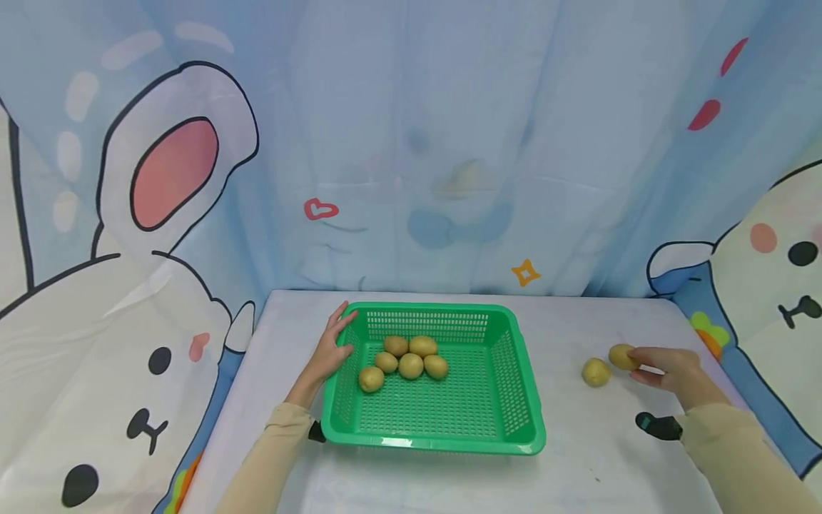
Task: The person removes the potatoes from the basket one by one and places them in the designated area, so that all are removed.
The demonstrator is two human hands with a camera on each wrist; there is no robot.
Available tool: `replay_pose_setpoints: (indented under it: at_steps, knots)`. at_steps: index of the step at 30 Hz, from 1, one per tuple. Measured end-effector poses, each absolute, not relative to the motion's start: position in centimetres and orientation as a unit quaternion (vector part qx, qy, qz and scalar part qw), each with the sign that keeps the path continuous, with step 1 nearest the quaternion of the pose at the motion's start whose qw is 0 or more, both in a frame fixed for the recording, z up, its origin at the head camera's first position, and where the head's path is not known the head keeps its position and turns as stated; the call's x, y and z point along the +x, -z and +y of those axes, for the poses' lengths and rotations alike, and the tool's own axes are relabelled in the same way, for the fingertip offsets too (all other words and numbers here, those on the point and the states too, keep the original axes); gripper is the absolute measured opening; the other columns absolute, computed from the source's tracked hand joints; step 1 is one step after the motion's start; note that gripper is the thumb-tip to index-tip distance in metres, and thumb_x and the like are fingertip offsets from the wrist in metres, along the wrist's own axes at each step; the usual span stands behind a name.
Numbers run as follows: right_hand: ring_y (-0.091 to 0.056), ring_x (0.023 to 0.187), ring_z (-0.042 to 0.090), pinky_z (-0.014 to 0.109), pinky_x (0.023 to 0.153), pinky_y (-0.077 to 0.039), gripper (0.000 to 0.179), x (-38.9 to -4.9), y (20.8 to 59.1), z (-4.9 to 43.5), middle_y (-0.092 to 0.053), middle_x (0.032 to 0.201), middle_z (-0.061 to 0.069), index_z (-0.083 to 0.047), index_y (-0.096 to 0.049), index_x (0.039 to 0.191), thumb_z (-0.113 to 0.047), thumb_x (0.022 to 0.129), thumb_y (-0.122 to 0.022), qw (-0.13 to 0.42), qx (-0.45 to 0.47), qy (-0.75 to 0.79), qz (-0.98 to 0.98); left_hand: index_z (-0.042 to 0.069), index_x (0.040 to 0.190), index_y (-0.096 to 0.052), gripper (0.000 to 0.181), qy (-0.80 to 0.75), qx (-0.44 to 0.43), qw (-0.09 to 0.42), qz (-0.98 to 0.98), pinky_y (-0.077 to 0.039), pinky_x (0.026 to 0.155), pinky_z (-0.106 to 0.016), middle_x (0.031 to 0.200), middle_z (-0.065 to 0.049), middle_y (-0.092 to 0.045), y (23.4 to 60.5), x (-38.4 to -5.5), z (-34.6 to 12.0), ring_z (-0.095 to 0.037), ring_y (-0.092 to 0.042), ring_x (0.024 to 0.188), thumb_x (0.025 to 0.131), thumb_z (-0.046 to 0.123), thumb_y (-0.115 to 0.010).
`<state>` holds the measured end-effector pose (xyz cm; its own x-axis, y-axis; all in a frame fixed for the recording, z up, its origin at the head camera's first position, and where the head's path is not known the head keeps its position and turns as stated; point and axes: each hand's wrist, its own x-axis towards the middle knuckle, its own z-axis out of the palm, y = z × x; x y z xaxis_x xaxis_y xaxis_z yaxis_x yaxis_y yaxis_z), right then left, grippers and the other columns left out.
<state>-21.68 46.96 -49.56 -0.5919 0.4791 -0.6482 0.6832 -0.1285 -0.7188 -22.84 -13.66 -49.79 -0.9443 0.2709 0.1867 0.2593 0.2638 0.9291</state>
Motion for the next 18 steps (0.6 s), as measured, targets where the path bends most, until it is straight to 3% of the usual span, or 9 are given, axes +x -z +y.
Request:
replay_pose_setpoints:
  at_steps: [4, 18]
  knots:
    - [-0.066, 0.064, 0.027, 0.036, 0.074, -0.056, 0.043, -21.3, 50.5, 47.0, -0.042, 0.124, 0.027, 0.007, -0.041, 0.107, -0.01, 0.086, -0.075, 0.078, 0.46, 0.6, 0.65, -0.015, 0.143, -0.038, 0.068, -0.584, 0.17, 0.002, 0.794, -0.027, 0.105, -0.057, 0.16, -0.026, -0.011, 50.0, -22.9, -13.6, -0.043, -0.005, 0.148, 0.076, -0.018, -0.048]
    - [-0.068, 0.068, 0.029, 0.037, 0.076, -0.056, 0.044, -20.5, 52.1, 47.6, -0.053, 0.1, 0.016, 0.003, -0.044, 0.109, -0.014, 0.085, -0.076, 0.098, 0.47, 0.613, 0.628, -0.015, 0.143, -0.038, 0.068, -0.585, 0.171, 0.0, 0.793, -0.026, 0.105, -0.056, 0.16, -0.026, -0.012, 50.0, -23.0, -13.7, -0.043, -0.006, 0.148, 0.076, -0.017, -0.048]
